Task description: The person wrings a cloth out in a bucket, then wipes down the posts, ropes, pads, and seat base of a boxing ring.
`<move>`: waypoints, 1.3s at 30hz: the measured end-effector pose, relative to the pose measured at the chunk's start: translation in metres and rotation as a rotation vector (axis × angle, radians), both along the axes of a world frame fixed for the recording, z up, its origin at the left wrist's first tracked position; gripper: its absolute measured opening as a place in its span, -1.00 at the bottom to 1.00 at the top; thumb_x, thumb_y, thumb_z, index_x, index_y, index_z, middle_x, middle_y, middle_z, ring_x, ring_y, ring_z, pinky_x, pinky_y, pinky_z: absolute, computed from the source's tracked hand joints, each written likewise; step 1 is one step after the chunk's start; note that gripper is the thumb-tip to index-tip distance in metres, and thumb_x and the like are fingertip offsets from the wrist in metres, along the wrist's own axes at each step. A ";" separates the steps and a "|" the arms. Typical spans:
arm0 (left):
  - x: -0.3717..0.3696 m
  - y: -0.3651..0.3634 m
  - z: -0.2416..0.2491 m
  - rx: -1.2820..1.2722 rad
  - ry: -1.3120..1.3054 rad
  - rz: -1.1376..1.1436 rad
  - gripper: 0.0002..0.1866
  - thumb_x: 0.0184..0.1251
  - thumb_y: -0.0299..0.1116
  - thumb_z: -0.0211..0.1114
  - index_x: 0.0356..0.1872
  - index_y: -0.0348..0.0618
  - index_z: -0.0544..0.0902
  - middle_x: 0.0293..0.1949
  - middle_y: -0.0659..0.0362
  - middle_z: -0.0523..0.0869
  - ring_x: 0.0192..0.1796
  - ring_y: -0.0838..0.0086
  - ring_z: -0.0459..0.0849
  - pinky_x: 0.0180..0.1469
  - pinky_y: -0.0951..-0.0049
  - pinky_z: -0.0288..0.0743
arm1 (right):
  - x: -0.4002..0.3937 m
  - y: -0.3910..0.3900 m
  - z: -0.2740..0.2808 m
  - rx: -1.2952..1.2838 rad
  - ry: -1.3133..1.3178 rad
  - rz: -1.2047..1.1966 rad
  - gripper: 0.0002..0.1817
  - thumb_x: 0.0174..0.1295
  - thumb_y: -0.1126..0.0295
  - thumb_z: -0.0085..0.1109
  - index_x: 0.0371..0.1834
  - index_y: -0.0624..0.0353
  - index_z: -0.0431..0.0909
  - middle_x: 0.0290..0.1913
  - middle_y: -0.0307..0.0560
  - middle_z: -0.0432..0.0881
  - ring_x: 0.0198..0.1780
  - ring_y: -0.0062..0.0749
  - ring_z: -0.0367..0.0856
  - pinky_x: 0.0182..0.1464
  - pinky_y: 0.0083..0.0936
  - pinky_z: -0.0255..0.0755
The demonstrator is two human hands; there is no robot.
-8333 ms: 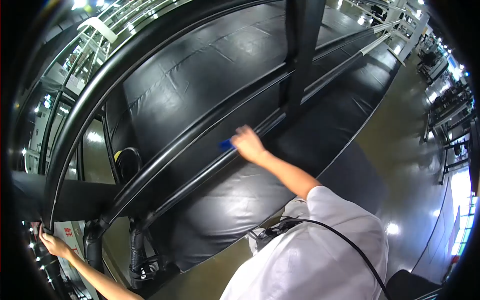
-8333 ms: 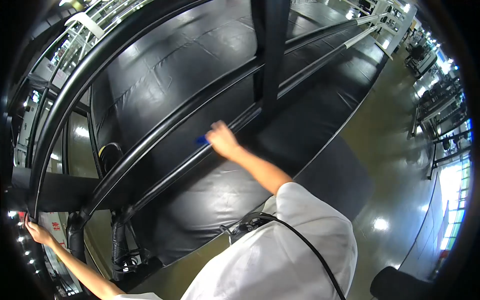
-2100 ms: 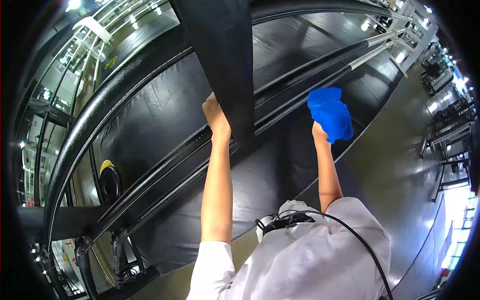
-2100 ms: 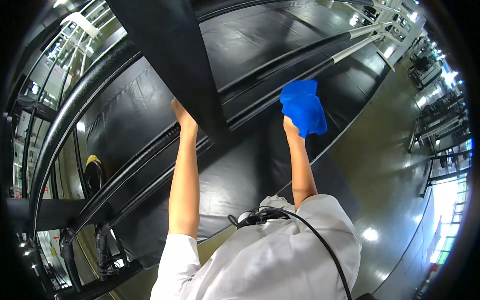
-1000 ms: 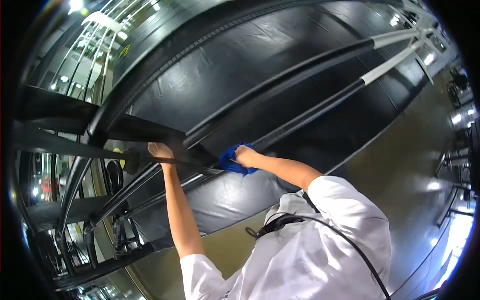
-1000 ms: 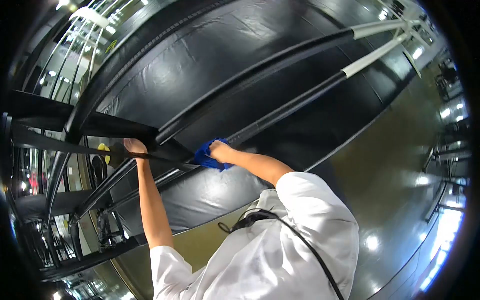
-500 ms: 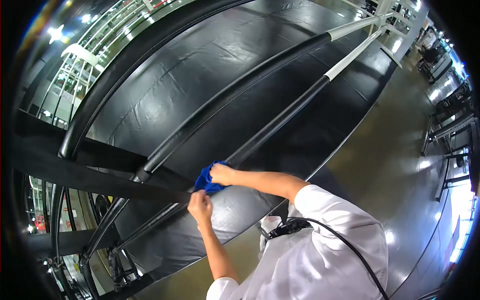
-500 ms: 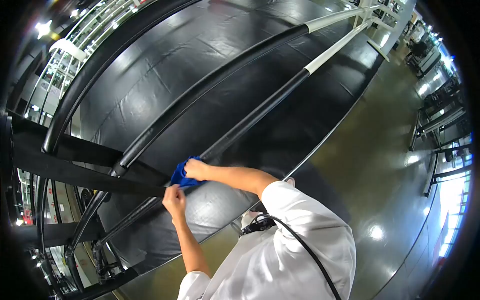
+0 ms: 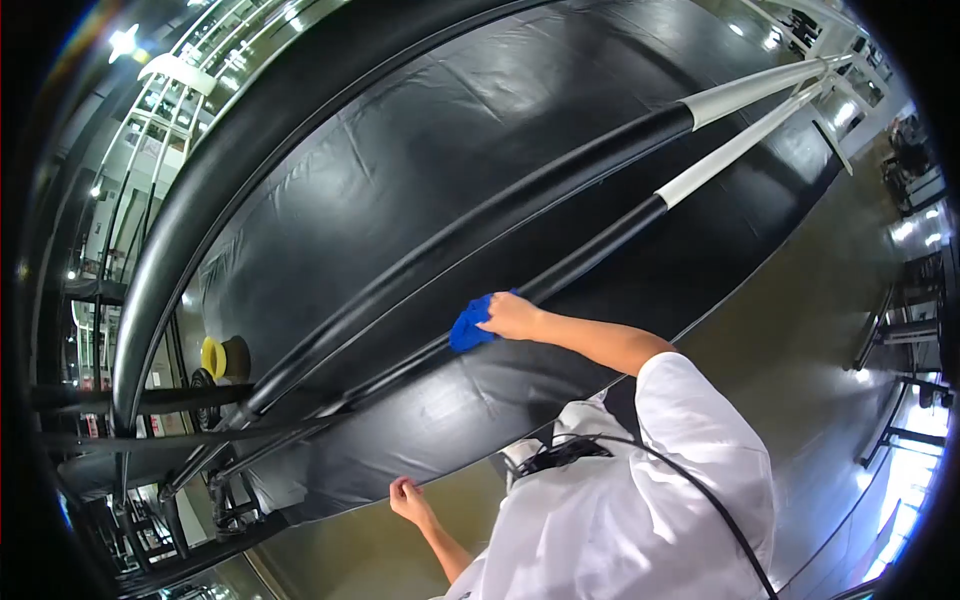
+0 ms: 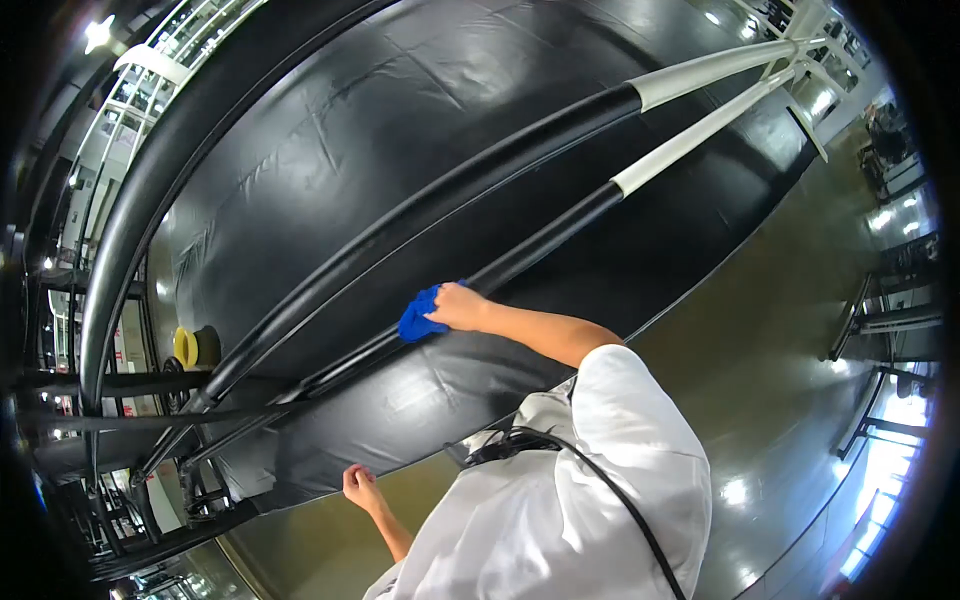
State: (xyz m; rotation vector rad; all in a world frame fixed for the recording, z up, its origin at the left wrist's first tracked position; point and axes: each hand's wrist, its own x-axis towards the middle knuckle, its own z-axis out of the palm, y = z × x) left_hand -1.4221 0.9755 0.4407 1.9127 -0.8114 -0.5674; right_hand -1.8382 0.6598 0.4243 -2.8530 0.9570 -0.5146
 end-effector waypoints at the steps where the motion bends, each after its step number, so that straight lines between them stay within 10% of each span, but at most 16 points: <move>1: -0.019 -0.001 0.003 0.049 -0.017 0.014 -0.83 0.39 -0.60 0.14 -0.27 -0.32 0.72 -0.45 0.13 0.71 -0.49 0.57 0.60 -0.45 0.54 0.51 | -0.031 -0.007 -0.019 -0.028 -0.098 0.006 -0.79 0.20 0.25 0.23 -0.16 -0.09 0.78 -0.40 -0.02 0.72 -0.26 -0.01 0.73 -0.12 -0.09 0.57; 4: -0.069 -0.029 0.018 0.057 0.106 -0.008 -0.83 0.40 -0.61 0.14 -0.26 -0.33 0.72 -0.45 0.13 0.72 -0.50 0.56 0.61 -0.46 0.56 0.50 | -0.147 -0.004 0.020 0.157 0.133 -0.055 -0.75 0.19 0.25 0.25 -0.11 0.01 0.75 -0.32 0.00 0.76 -0.17 0.02 0.78 -0.04 -0.17 0.65; 6: -0.091 -0.055 0.036 0.096 0.032 -0.091 -0.84 0.40 -0.60 0.15 -0.25 -0.34 0.72 -0.46 0.14 0.72 -0.49 0.57 0.62 -0.45 0.55 0.50 | -0.217 0.000 0.040 0.779 -0.464 -0.538 -0.88 0.29 0.29 0.19 -0.24 -0.04 0.71 -0.34 0.01 0.72 -0.18 -0.02 0.77 -0.04 -0.17 0.65; 7: -0.097 -0.072 0.042 0.124 -0.031 -0.185 -0.84 0.41 -0.60 0.16 -0.25 -0.35 0.73 -0.47 0.14 0.72 -0.49 0.57 0.64 -0.45 0.54 0.50 | -0.252 0.003 0.037 0.695 -0.538 -0.544 -0.85 0.32 0.22 0.23 -0.19 -0.04 0.71 -0.23 -0.01 0.75 -0.09 -0.05 0.76 0.07 -0.22 0.65; 9: -0.100 -0.101 0.052 0.170 -0.185 -0.300 -0.84 0.42 -0.60 0.17 -0.24 -0.35 0.73 -0.47 0.14 0.72 -0.49 0.56 0.65 -0.43 0.51 0.51 | -0.331 -0.014 0.012 -0.018 0.155 -0.130 -0.81 0.26 0.23 0.29 -0.08 -0.11 0.69 -0.09 -0.13 0.76 0.01 -0.13 0.74 0.15 -0.21 0.62; 10: -0.097 -0.112 0.058 0.202 -0.337 -0.423 -0.85 0.43 -0.59 0.18 -0.24 -0.36 0.74 -0.48 0.13 0.72 -0.49 0.55 0.66 -0.42 0.48 0.52 | -0.351 -0.005 0.008 0.487 -0.198 -0.502 -0.82 0.23 0.31 0.24 -0.10 -0.13 0.68 -0.10 -0.21 0.74 0.00 -0.18 0.75 0.09 -0.19 0.63; 11: -0.091 -0.120 0.065 0.217 -0.340 -0.422 -0.85 0.43 -0.59 0.18 -0.24 -0.36 0.74 -0.48 0.13 0.72 -0.49 0.55 0.66 -0.42 0.48 0.52 | -0.373 -0.010 0.001 -0.051 0.159 -0.277 -0.83 0.15 0.35 0.25 -0.18 -0.08 0.67 -0.12 -0.22 0.73 -0.06 -0.17 0.73 0.04 -0.16 0.63; 15: -0.095 -0.143 0.086 0.174 -0.423 -0.451 -0.87 0.39 -0.60 0.22 -0.22 -0.36 0.74 -0.48 0.07 0.73 -0.48 0.46 0.68 -0.35 0.45 0.54 | -0.366 -0.019 0.003 -0.143 0.085 -0.265 -0.88 0.08 0.39 0.28 -0.30 0.02 0.61 -0.18 -0.11 0.68 -0.10 -0.06 0.66 0.10 -0.09 0.58; 22: -0.079 -0.111 0.084 0.121 -0.446 -0.276 -0.91 0.38 -0.57 0.26 -0.24 -0.34 0.72 -0.48 0.05 0.71 -0.46 0.46 0.63 -0.33 0.44 0.51 | -0.292 -0.042 0.018 -0.222 0.196 -0.234 -0.64 0.07 0.37 0.21 -0.04 0.18 0.70 0.06 0.08 0.71 0.12 -0.03 0.66 0.34 -0.08 0.45; 28: -0.079 -0.061 0.082 0.111 -0.371 -0.285 -0.84 0.34 -0.55 0.27 -0.16 -0.25 0.79 -0.41 0.03 0.79 -0.43 0.42 0.73 -0.30 0.37 0.58 | -0.093 -0.056 0.003 -0.128 0.110 -0.058 -0.88 0.04 0.34 0.22 -0.37 0.09 0.61 -0.26 0.03 0.70 -0.13 -0.04 0.71 0.06 -0.13 0.55; 38: -0.084 -0.055 0.066 0.047 -0.177 -0.335 -0.77 0.37 -0.53 0.23 -0.05 -0.23 0.78 -0.35 0.04 0.84 -0.39 0.42 0.78 -0.24 0.42 0.65 | 0.197 -0.017 0.011 0.089 -0.177 -0.069 -0.67 0.08 0.24 0.44 -0.20 0.19 0.59 -0.40 0.11 0.75 -0.27 0.09 0.77 -0.04 -0.05 0.62; 39: -0.075 -0.056 0.059 0.113 -0.084 -0.343 -0.62 0.35 -0.50 0.29 0.19 -0.21 0.69 -0.08 -0.01 0.84 -0.19 0.35 0.81 -0.12 0.36 0.66 | 0.217 -0.012 0.017 0.229 -0.295 -0.093 -0.56 0.08 0.23 0.45 -0.06 0.24 0.55 -0.29 0.20 0.75 -0.17 0.19 0.75 0.03 -0.02 0.59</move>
